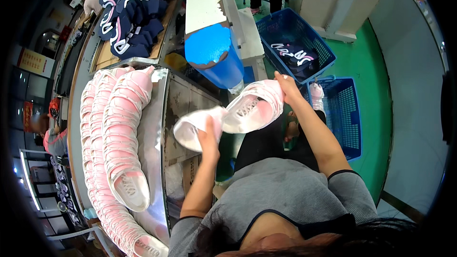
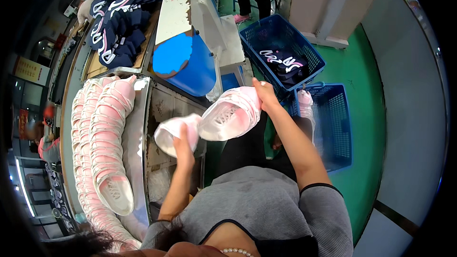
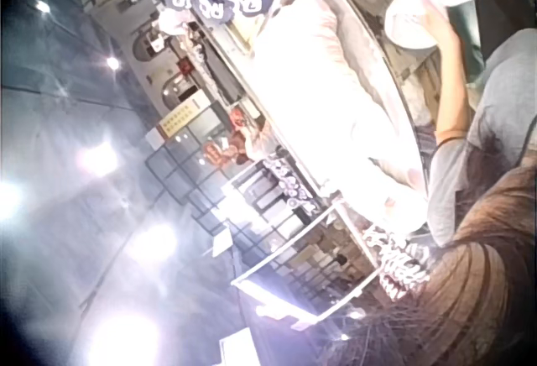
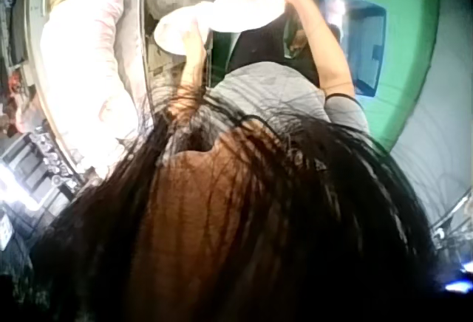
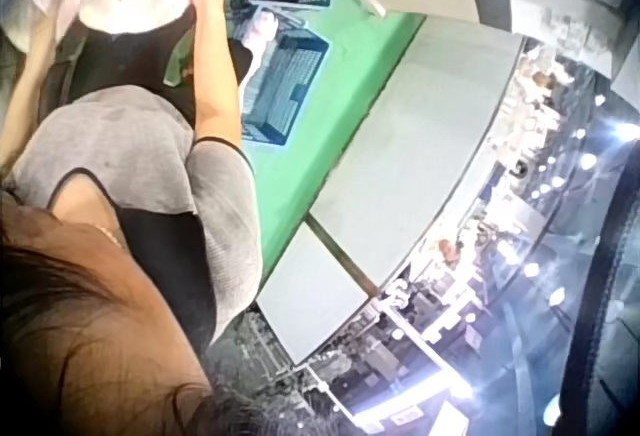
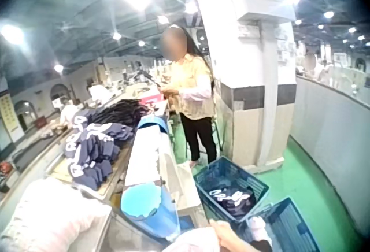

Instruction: The person takes pink and white shoe components from a basket, applies them to a machine to attach or shape the heel area, and luego stacks the completed components on a metal bench before moving them back into the basket.

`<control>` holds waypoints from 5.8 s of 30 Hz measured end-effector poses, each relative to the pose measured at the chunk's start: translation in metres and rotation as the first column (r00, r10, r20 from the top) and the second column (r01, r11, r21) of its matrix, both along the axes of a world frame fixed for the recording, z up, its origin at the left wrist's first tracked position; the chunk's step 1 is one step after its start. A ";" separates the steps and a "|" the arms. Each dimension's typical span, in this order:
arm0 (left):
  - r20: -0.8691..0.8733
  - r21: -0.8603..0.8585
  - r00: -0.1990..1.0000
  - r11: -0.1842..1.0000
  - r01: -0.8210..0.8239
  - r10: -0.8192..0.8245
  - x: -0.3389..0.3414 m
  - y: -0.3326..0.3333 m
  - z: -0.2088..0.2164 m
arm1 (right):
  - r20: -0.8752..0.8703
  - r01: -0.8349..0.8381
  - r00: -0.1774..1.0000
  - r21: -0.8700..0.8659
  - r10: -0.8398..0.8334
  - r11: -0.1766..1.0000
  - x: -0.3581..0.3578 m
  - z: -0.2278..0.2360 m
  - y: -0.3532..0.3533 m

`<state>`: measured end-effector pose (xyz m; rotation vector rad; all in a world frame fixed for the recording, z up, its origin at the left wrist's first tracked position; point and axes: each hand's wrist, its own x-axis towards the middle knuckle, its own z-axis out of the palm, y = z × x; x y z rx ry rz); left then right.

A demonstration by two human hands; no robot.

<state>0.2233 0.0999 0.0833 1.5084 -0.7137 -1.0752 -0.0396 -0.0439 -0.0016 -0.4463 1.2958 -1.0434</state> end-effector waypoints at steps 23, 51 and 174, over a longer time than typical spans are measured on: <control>0.259 -0.175 0.918 0.920 0.350 -0.300 -0.002 -0.061 -0.006 | -0.487 -0.359 0.867 -0.462 0.106 0.811 0.100 0.038 0.043; 0.124 -0.128 0.991 0.990 0.066 -0.050 -0.031 0.023 -0.011 | 0.289 0.182 0.945 -0.072 -0.154 0.981 0.047 0.012 0.031; 0.871 0.134 -0.200 -0.176 0.975 -0.448 -0.625 -0.166 -0.305 | -0.925 0.942 0.289 0.229 -0.248 0.244 -0.398 -0.317 0.341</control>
